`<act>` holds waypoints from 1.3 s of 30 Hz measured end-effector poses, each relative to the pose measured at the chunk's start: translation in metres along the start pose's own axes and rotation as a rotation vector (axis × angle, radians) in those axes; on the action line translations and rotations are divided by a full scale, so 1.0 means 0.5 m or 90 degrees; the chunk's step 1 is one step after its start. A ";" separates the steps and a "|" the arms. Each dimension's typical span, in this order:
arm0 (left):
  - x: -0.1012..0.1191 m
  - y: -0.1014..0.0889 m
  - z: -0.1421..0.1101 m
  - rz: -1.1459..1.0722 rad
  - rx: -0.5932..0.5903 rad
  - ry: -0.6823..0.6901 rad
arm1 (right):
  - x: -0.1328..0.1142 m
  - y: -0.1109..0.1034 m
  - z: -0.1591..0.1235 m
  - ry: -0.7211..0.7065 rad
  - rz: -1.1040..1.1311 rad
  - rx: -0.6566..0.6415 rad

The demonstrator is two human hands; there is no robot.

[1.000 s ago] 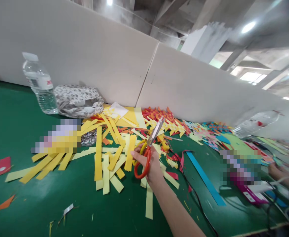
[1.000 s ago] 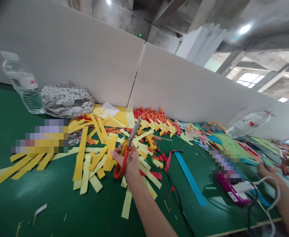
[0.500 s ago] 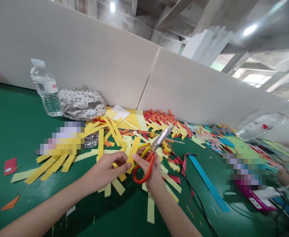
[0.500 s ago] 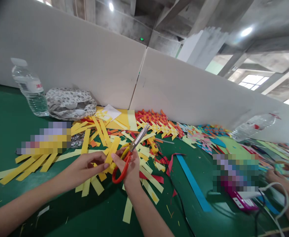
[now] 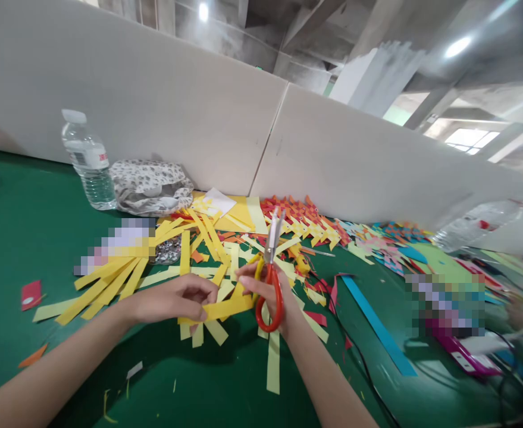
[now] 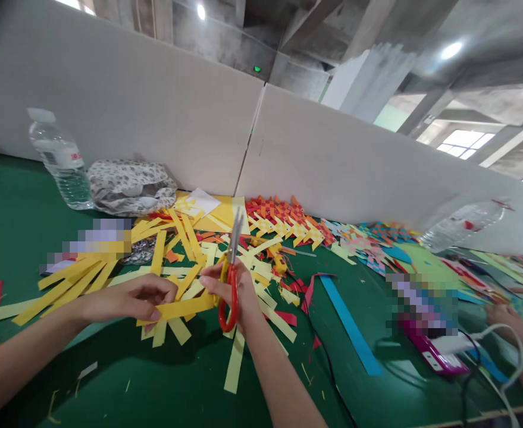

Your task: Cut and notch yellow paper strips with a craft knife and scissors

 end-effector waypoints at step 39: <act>0.012 -0.141 -0.038 -0.328 0.528 0.184 | -0.026 0.013 -0.019 -0.136 -0.677 0.039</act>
Point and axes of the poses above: each hand's wrist, its own z-axis towards the middle knuckle, its own y-axis out of the palm, x = y × z, the point moved 10 cm from there along z, towards the middle knuckle, and after that the axes turned 2 degrees about -y, right-handed, at the moved point
